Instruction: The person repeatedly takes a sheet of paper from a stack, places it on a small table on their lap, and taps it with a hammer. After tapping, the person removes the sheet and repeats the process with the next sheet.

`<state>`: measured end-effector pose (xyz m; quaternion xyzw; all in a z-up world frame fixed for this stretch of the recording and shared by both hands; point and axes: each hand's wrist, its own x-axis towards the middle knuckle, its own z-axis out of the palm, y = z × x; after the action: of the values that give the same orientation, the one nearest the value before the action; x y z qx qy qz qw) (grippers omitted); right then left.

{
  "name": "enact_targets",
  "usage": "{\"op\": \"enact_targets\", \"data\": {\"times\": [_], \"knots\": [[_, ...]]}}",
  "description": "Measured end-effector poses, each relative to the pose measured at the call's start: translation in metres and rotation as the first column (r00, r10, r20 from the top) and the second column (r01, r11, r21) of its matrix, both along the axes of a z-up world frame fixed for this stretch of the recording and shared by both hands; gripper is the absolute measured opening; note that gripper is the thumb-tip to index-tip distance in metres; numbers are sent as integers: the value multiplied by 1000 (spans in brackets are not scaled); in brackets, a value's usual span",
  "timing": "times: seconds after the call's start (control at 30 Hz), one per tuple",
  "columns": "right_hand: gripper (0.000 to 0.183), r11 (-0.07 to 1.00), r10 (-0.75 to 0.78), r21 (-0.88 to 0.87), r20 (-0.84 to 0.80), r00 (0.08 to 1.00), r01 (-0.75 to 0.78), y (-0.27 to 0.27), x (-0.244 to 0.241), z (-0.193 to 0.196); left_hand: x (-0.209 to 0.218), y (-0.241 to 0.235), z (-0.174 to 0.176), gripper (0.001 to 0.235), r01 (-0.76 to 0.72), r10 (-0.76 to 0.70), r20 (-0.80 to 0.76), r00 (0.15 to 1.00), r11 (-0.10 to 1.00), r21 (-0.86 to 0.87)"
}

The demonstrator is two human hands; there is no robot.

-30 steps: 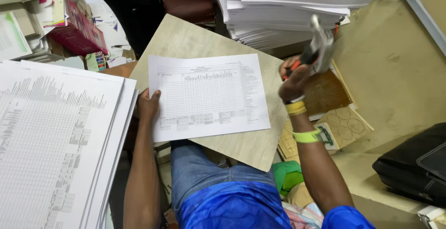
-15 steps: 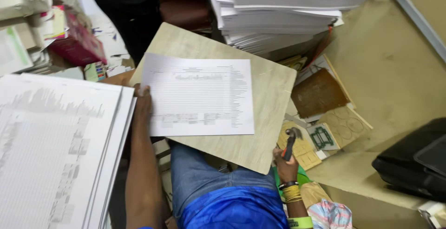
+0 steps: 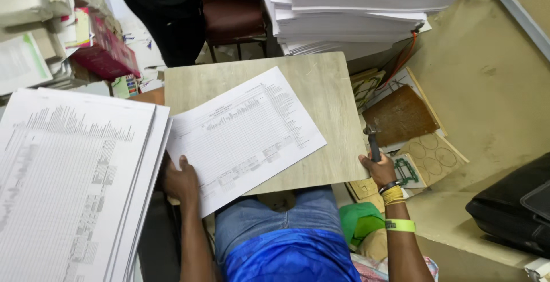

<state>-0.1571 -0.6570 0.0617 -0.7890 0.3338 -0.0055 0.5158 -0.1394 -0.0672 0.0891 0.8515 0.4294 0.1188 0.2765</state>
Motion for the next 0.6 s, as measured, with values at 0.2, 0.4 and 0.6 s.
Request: {"op": "enact_targets", "data": {"times": [0.2, 0.4, 0.6], "knots": [[31, 999, 48, -13, 18, 999, -48, 7, 2, 10, -7, -17, -12, 27, 71, -145, 237, 961, 953, 294], [31, 952, 65, -302, 53, 996, -46, 61, -26, 80, 80, 23, -9, 24, 363, -329, 282, 901, 929, -75], [41, 947, -36, 299, 468, 883, -119, 97, -33, 179, 130, 41, -30, 21, 520, -460, 333, 823, 847, -115]]}}
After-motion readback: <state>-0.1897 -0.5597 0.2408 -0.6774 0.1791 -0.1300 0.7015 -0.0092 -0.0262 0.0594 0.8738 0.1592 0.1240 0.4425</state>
